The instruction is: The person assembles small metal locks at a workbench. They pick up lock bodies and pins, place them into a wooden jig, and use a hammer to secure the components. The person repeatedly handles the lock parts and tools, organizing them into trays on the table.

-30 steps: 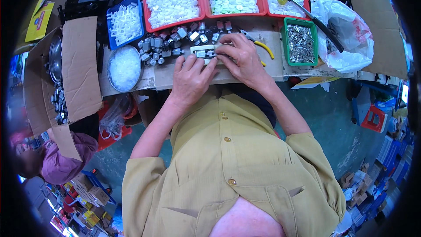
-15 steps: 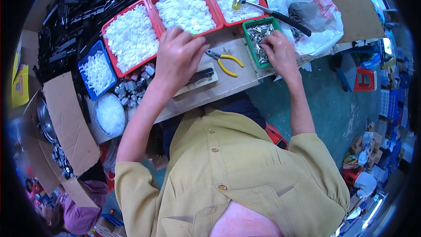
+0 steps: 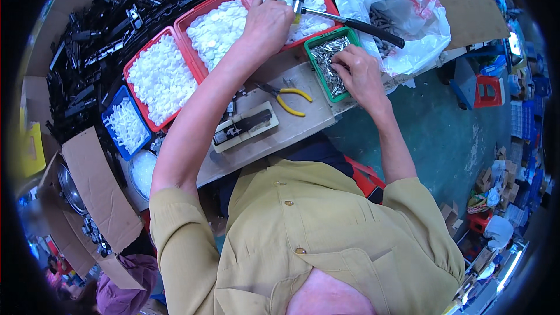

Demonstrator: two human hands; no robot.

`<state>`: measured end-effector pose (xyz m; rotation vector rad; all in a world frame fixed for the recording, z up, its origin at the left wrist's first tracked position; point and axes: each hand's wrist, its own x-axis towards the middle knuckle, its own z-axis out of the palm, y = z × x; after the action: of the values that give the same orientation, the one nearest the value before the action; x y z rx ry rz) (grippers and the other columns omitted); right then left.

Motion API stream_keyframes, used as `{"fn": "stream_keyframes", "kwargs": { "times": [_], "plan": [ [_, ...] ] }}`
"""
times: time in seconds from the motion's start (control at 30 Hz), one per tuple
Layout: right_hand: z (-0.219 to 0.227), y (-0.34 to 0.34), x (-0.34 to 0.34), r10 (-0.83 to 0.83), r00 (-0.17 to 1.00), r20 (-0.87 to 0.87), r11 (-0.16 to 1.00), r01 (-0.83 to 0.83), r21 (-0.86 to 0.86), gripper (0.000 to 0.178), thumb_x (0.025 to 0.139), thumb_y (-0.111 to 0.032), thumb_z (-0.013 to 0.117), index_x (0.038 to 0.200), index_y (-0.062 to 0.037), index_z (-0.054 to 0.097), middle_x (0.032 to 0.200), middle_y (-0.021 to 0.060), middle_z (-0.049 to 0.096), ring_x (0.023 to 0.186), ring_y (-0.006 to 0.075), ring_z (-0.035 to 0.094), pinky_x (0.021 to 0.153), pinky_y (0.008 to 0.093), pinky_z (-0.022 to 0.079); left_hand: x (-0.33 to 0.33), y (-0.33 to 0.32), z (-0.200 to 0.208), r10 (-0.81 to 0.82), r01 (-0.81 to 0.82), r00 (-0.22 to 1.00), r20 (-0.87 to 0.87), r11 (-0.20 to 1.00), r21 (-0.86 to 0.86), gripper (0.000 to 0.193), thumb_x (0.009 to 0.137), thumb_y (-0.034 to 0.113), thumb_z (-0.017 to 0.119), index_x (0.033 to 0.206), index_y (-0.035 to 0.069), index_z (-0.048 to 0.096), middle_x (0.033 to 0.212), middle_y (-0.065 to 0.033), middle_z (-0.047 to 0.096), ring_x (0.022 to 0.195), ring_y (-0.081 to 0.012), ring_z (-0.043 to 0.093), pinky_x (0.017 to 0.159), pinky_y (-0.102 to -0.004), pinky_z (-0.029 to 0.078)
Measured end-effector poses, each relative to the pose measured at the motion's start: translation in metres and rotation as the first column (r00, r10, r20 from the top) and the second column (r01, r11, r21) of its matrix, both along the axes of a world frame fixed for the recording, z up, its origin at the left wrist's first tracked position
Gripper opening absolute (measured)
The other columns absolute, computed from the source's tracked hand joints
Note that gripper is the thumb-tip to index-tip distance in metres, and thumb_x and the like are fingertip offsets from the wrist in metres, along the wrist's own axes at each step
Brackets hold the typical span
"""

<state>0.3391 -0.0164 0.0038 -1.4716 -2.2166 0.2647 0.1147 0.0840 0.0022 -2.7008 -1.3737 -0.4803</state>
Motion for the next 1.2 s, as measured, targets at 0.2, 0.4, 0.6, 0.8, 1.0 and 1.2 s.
{"fn": "stream_keyframes", "kwargs": {
  "times": [0.2,0.4,0.6,0.8,1.0,1.2],
  "plan": [
    [-0.004,0.002,0.001,0.031,0.998,0.059,0.997,-0.035,0.063,0.006,0.081,-0.010,0.069,0.083,-0.0047,0.066,0.085,0.0079,0.061,0.087,0.0284,0.062,0.070,0.0439,0.044,0.002,-0.011,0.005,0.031,-0.031,0.994,-0.108,1.000,-0.001,0.008,0.075,0.010,0.067,0.078,0.006,0.074,0.081,-0.0088,0.069,0.097,-0.0255,0.059,0.085,-0.0407,0.043],
    [-0.003,0.004,0.004,0.044,0.996,0.082,0.992,-0.054,0.117,0.003,0.080,-0.007,0.068,0.082,-0.0050,0.066,0.085,0.0078,0.062,0.086,0.0274,0.063,0.070,0.0440,0.044,0.003,-0.014,0.000,0.035,-0.029,0.990,-0.135,0.999,0.044,0.009,0.076,0.008,0.062,0.079,0.007,0.069,0.083,-0.0091,0.069,0.095,-0.0254,0.059,0.081,-0.0398,0.042],
    [0.010,0.000,0.005,-0.006,0.959,-0.284,1.000,0.003,-0.013,0.006,0.080,-0.005,0.068,0.084,-0.0011,0.066,0.082,0.0101,0.066,0.074,0.0252,0.067,0.067,0.0373,0.050,-0.003,-0.016,0.004,-0.008,0.000,0.994,0.106,0.997,0.078,0.006,0.076,0.007,0.065,0.080,0.003,0.068,0.084,-0.0121,0.070,0.088,-0.0304,0.063,0.077,-0.0420,0.047],
    [0.026,-0.006,-0.021,-0.087,0.703,-0.705,0.973,-0.094,-0.213,0.010,0.085,-0.007,0.068,0.092,0.0003,0.068,0.086,0.0069,0.070,0.079,0.0126,0.067,0.075,0.0276,0.053,-0.012,-0.071,0.034,0.550,0.299,0.424,0.720,0.665,-0.684,0.013,0.088,0.014,0.071,0.090,0.001,0.070,0.082,-0.0058,0.071,0.065,-0.0099,0.058,0.062,-0.0245,0.047],
    [0.040,-0.017,-0.066,0.073,0.653,-0.754,0.962,-0.245,-0.119,0.012,0.084,0.005,0.063,0.095,0.0027,0.067,0.092,0.0052,0.069,0.084,0.0098,0.063,0.079,0.0249,0.051,-0.025,-0.116,0.030,0.672,0.414,0.092,0.735,0.645,-0.642,0.014,0.086,0.012,0.073,0.089,-0.001,0.070,0.079,-0.0063,0.071,0.071,-0.0098,0.065,0.067,-0.0221,0.049],
    [0.046,-0.026,-0.086,0.208,0.751,-0.626,0.968,-0.252,0.019,0.014,0.079,0.006,0.065,0.091,0.0010,0.066,0.089,0.0064,0.068,0.082,0.0131,0.065,0.076,0.0270,0.051,-0.038,-0.138,0.029,0.660,0.375,0.048,0.750,0.684,-0.626,0.012,0.088,0.012,0.071,0.091,0.000,0.069,0.082,-0.0056,0.071,0.074,-0.0092,0.066,0.062,-0.0206,0.044]
  ]
}}
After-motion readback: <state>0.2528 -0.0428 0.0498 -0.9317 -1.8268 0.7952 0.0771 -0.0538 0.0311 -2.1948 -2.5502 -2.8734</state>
